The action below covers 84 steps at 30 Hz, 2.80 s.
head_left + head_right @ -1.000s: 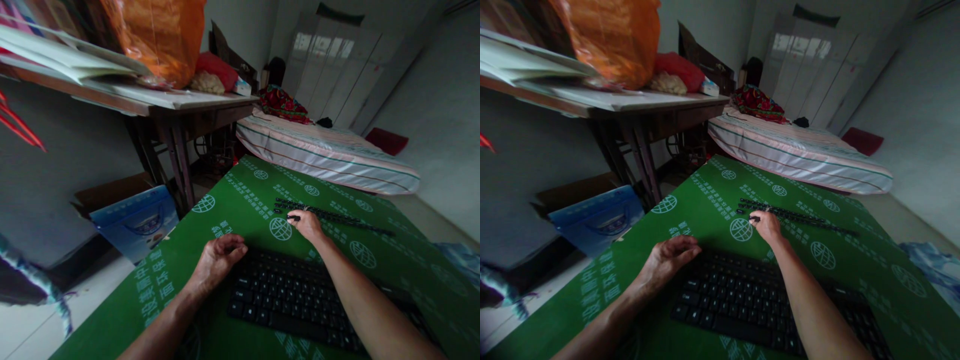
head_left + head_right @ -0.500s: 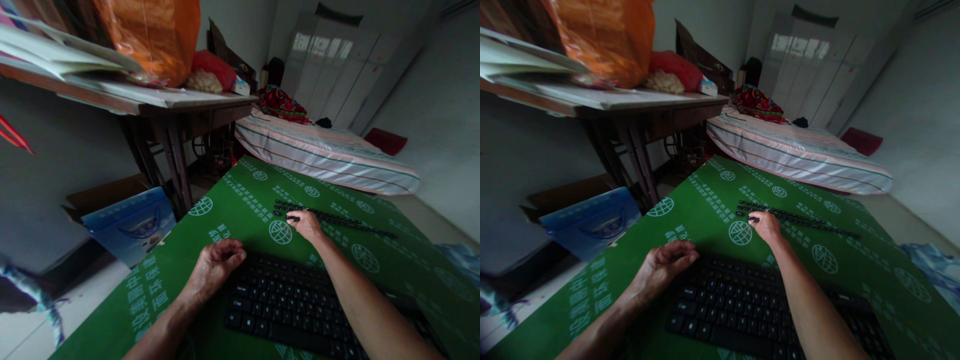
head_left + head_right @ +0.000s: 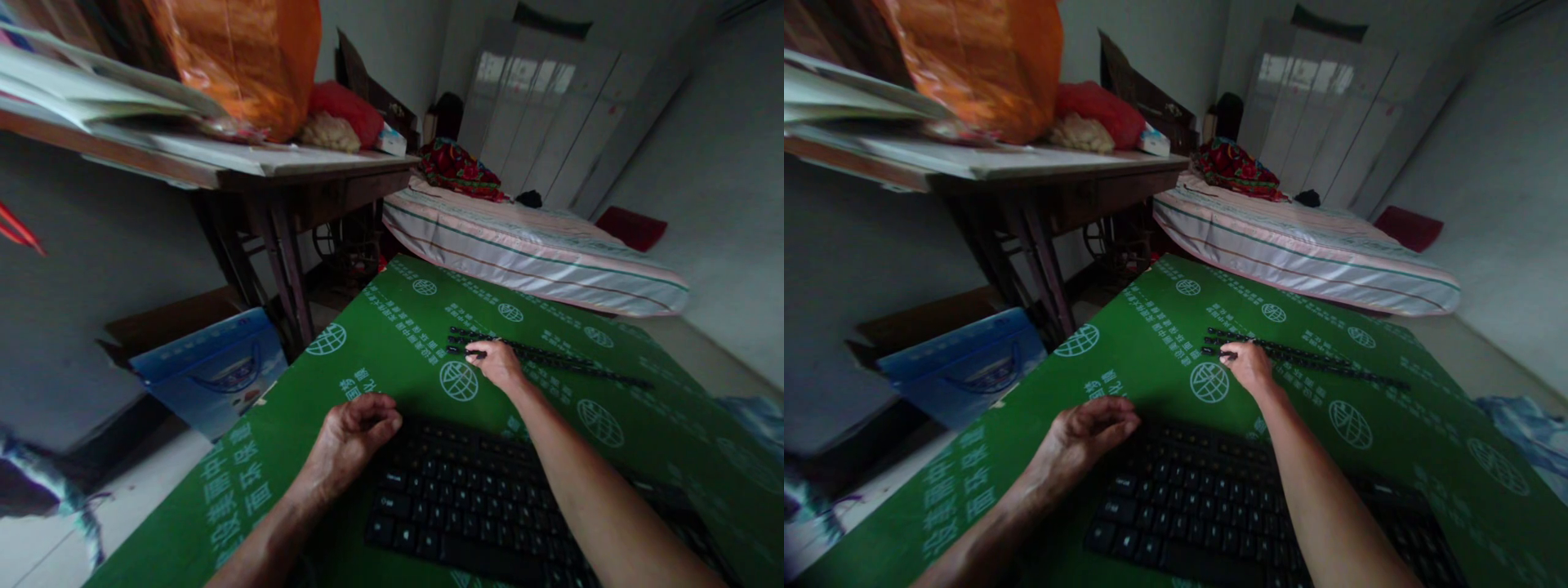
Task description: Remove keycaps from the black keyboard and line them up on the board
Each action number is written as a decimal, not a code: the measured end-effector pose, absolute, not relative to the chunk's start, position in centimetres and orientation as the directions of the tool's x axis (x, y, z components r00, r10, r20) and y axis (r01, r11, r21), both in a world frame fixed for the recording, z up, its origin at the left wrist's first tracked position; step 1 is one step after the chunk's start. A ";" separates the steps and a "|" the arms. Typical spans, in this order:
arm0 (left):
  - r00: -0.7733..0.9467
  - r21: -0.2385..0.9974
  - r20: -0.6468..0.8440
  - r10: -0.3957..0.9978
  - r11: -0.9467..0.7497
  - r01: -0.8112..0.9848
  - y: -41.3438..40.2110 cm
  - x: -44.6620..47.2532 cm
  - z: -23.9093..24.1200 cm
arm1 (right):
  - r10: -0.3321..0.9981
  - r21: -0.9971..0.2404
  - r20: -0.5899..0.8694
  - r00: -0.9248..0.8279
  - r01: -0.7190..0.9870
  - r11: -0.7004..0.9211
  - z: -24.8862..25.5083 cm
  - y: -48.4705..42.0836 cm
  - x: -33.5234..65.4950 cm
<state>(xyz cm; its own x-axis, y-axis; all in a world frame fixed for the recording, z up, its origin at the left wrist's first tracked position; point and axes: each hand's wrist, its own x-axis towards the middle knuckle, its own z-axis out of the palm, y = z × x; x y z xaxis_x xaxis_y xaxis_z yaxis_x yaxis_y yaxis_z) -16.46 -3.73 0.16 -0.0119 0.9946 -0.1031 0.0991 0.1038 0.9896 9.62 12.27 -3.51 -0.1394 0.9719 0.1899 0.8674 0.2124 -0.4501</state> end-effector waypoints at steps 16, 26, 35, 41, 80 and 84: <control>-0.002 0.987 -0.104 0.995 0.103 0.122 -3.7 -16.7 -0.2 | 0.972 -0.467 0.193 -0.136 0.858 0.213 -3.8 12.7 9.5; -0.009 0.990 -0.118 0.993 0.118 0.078 -3.8 -16.4 0.1 | 0.977 -0.489 0.181 -0.112 0.852 0.188 -3.5 12.2 9.3; -0.005 0.991 -0.118 0.993 0.118 0.061 -3.7 -16.5 0.1 | 0.978 -0.508 0.182 -0.107 0.841 0.186 -3.7 12.2 9.3; -0.004 0.990 -0.114 0.993 0.114 0.077 -3.6 -16.6 -0.2 | 0.977 -0.521 0.182 -0.109 0.832 0.190 -3.7 12.2 9.3; 0.045 0.994 0.041 0.998 -0.045 0.100 -3.8 -16.0 -0.3 | 0.961 -0.910 -0.073 -0.266 0.412 0.045 2.8 -5.6 4.3; 0.041 0.991 0.058 0.997 -0.063 0.117 -3.9 -15.9 0.0 | 0.959 -0.916 -0.084 -0.271 0.399 0.032 2.8 -5.3 3.8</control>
